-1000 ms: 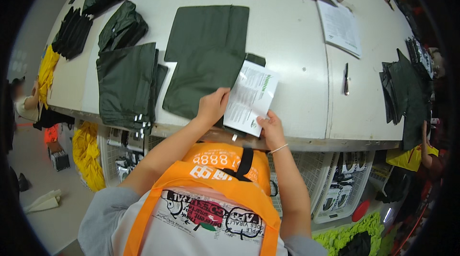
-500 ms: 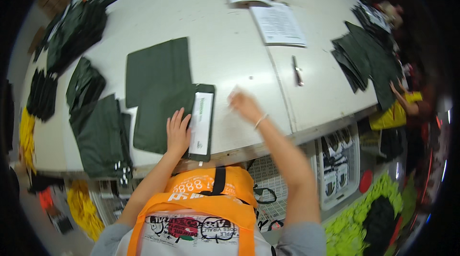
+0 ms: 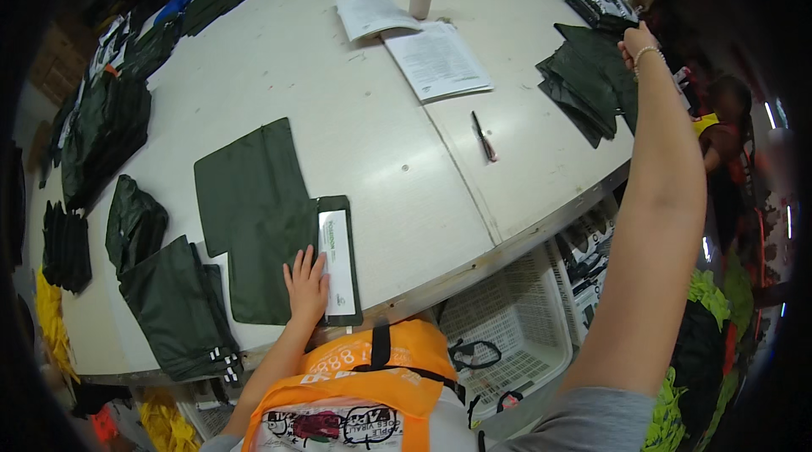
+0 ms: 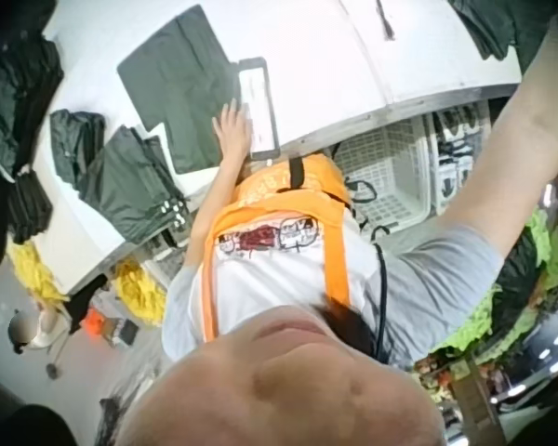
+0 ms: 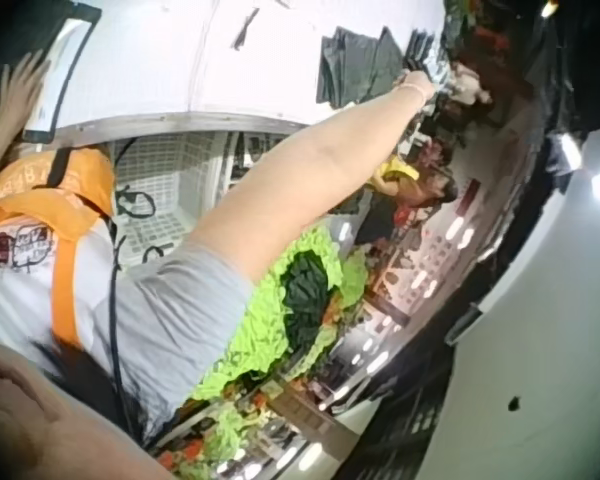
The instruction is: The person folds green trousers on a table, places a paper insert inside each folded pair, and stacks them. The person repeats this process for multiple trousers throughout the clip.
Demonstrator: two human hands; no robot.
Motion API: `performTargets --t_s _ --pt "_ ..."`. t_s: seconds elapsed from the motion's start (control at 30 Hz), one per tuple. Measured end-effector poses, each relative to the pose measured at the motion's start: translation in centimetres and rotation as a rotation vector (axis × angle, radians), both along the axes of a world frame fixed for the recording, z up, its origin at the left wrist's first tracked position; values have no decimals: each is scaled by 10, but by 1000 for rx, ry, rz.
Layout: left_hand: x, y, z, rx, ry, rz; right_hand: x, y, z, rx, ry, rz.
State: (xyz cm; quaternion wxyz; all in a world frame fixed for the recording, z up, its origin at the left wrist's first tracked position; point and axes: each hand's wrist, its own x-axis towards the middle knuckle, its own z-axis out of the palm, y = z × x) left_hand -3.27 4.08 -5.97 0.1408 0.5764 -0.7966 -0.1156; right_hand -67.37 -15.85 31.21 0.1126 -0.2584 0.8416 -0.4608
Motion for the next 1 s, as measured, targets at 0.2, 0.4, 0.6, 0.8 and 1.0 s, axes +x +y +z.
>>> performTargets --t_s 0.2,0.4,0.6,0.8,1.0 --pt "-3 -2 2 13 11 4 3 -19 -12 9 110 5" --pt "-6 -2 5 6 33 15 104 -19 -152 155 847 645" --pt "-4 1 0 -4 141 42 372 139 -299 581 -272 1277" --pt "-2 -2 -3 15 264 67 449 191 -370 224 -618 900" --pt "-1 3 -6 -30 323 93 472 183 -362 223 -722 879"
